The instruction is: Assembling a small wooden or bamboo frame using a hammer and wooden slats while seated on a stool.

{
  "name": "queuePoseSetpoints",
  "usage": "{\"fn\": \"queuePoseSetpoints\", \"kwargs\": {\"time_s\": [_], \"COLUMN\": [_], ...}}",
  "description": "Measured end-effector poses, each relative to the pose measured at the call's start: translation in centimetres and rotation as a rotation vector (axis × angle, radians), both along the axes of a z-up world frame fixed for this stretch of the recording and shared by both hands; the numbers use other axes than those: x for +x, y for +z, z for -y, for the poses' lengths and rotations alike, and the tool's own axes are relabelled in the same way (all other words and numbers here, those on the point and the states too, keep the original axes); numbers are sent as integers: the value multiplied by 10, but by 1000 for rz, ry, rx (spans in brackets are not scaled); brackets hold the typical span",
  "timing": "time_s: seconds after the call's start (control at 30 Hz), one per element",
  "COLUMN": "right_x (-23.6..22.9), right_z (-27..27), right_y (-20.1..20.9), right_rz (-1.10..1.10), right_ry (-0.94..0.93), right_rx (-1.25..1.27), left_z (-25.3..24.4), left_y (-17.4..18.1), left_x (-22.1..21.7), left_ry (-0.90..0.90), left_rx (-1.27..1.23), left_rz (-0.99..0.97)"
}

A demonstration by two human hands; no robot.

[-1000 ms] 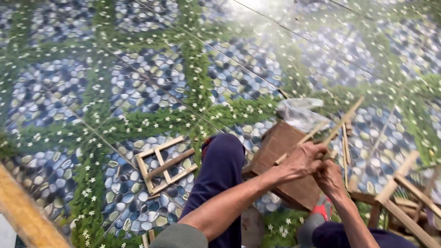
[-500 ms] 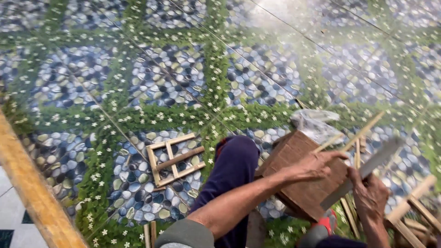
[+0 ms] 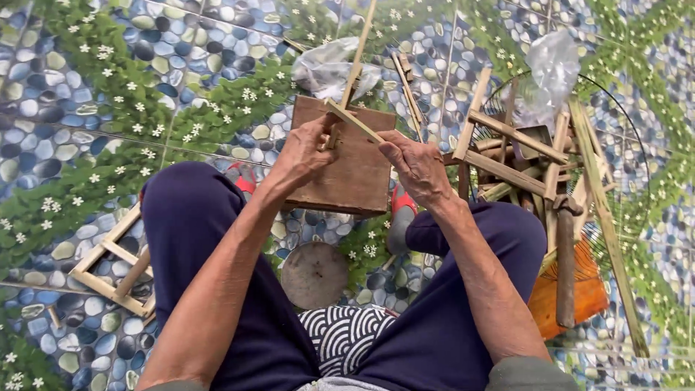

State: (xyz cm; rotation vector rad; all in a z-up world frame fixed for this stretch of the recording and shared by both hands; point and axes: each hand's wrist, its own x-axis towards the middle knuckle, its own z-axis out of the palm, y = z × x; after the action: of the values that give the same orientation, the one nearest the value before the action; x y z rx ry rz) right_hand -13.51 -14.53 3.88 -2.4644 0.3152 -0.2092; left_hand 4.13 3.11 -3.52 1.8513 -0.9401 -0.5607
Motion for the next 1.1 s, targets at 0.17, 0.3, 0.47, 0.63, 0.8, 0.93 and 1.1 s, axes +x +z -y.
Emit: {"fn": "queuePoseSetpoints", "kwargs": {"time_s": [0.17,0.3,0.47,0.63,0.8,0.93,1.1], "right_x": [-5,-5,-14,-16,-17,-18,-18], "right_z": [-7,-6,10,19,22,23,21], "right_y": [23,33,21,15,16,13,20], "right_rz": [16,52,-17,-51,-29,-7,89], "right_ry": [-45,-41,90,109,122,130,149], "right_rx": [124,160,72,-26,-124,-188,-213], "left_z": [-15,-18,-20,-14,-12,-11,-9], "left_y": [37,38,58,48,41,49,50], "left_x": [-7,-4,-16,-14,-16,-15,-15], "left_ry": [-43,-15,21,31,-35,-18,-32], "left_rx": [-68,-67,-87,-113,-104,-58,-75], "left_rz": [-158,-292,-269,-157,-53,-23,-28]}}
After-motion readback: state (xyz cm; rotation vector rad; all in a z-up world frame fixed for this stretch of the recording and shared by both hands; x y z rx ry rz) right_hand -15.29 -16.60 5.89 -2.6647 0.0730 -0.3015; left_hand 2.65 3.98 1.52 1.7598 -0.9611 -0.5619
